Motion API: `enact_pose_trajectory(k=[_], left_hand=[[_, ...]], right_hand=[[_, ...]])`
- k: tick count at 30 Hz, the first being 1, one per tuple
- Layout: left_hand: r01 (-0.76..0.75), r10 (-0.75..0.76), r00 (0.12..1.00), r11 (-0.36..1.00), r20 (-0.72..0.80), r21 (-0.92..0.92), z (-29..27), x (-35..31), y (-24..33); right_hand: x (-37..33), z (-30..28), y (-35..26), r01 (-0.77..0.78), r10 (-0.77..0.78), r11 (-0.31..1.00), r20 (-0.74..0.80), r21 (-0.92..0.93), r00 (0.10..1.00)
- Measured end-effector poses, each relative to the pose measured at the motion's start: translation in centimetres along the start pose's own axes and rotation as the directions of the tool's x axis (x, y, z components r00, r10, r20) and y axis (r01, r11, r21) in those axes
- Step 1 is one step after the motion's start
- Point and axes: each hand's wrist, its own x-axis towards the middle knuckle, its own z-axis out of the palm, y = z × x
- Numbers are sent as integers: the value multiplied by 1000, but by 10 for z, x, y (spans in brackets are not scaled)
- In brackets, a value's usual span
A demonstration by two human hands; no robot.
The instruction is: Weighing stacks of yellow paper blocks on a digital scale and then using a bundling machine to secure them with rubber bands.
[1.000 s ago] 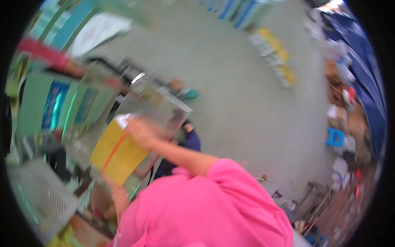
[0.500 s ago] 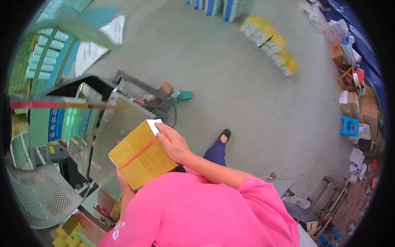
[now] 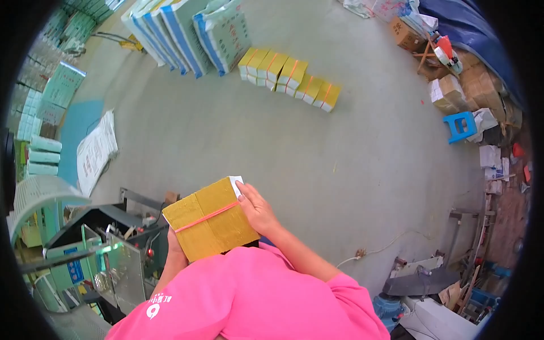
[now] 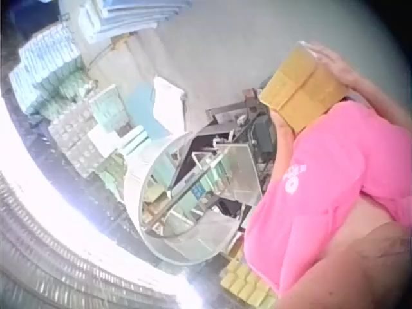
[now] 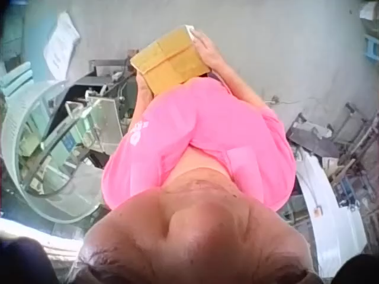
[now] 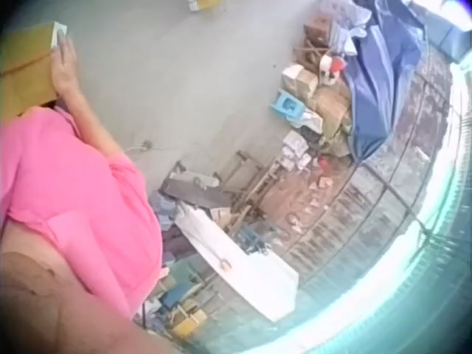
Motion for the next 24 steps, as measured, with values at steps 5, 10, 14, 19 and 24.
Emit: enact_pose_trajectory(k=[5,10,14,19,24], left_hand=[[33,-32,999,998,-14,54,63,121,-8],[120,-143,986,967,87,223,181,252,-19],[97,-88,995,899,-42,426,292,331,-32],[361,-356,931,865,-81,349,362,459,-82],[412,-393,904,906,-171,95,399,582,-172]], right_hand=[[87,-68,26,-156,247,873,-144,462,958],[183,-184,34,-161,272,876,-189,455,944],[262,-277,22,-147,289,854,-220,499,932],[366,-387,61,-209,335,833,-167,511,927],[492,-485,157,-394,430,848,-26,354,902]])
